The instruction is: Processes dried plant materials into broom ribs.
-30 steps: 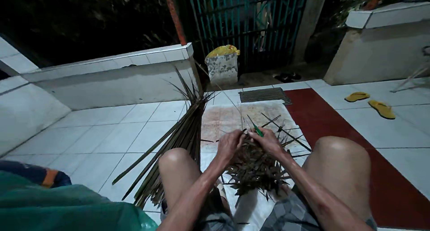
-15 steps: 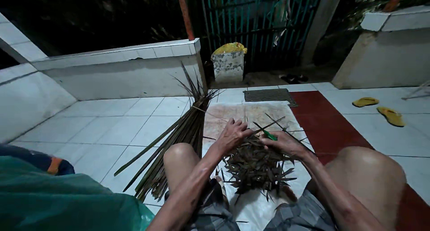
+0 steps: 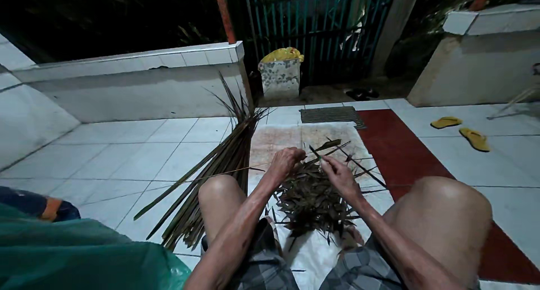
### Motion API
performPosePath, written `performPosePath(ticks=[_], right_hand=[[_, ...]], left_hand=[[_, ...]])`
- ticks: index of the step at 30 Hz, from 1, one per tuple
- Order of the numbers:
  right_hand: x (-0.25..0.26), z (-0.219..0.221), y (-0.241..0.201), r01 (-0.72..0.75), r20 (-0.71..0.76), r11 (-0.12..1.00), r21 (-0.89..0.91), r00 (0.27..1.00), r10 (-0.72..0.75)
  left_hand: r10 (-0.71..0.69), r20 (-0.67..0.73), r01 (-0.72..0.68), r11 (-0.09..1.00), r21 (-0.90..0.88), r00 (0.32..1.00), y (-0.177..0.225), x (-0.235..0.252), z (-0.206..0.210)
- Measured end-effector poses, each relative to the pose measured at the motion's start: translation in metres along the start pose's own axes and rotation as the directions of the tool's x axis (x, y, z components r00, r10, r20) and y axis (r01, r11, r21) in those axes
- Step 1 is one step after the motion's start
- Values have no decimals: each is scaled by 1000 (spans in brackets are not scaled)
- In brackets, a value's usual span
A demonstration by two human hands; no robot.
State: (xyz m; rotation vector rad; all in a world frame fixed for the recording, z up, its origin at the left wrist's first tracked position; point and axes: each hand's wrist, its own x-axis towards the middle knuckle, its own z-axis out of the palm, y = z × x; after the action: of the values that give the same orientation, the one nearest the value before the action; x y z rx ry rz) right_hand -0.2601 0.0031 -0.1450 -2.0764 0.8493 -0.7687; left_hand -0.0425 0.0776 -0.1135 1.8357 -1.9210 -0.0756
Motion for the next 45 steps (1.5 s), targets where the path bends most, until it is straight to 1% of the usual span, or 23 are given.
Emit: performPosePath(ticks=[3,5,9,13,16,20,25,29,32,35,39,41,43,45], right_hand=[[-3,12,-2,3,22,1000,-27,1000,-2],[-3,15,-2,-3,11,999,-55,1000,4],[-1,15,-3,-48,20,994,-99,999,50],[0,19,-6,-93,-5,986,-138,996,93],[3,18,-8,-130,-23,978,-164,992,128],[4,18,-5,-146,-58,970,-195,989,137],[7,23,7,-148,-66,971,-190,988,138],[14,21,26,-213,-69,962,-171,976,204],[22,15,43,-267,-34,943,-198,963,266],[22,22,48,-298,11,926,-231,951,309],[22,35,51,-301,71,919,-254,942,328],[22,35,55,-344,54,896,-282,926,372],[23,24,67,-407,-4,859,-309,904,427],[25,12,71,-409,-20,873,-265,908,419]], left_hand=[[-28,8,28,999,-34,1000,1,0,0],[-35,6,36,998,-46,999,2,-1,-1],[-48,-11,48,997,-65,999,2,-5,0],[-78,-25,76,996,-56,997,2,-7,1],[-98,-9,98,994,-46,995,3,-7,2],[-93,13,93,993,-68,996,2,-9,0],[-96,46,99,992,-81,994,-4,-13,-1],[-137,79,141,989,-47,987,-3,-20,-5],[-170,153,171,985,8,974,0,-26,-8],[-236,255,214,971,110,938,3,-29,-4],[-311,318,258,945,200,895,15,-33,-2],[-346,338,284,933,220,875,20,-35,-5],[-375,335,314,923,224,864,21,-40,-14],[-407,314,347,909,231,858,14,-44,-25]])
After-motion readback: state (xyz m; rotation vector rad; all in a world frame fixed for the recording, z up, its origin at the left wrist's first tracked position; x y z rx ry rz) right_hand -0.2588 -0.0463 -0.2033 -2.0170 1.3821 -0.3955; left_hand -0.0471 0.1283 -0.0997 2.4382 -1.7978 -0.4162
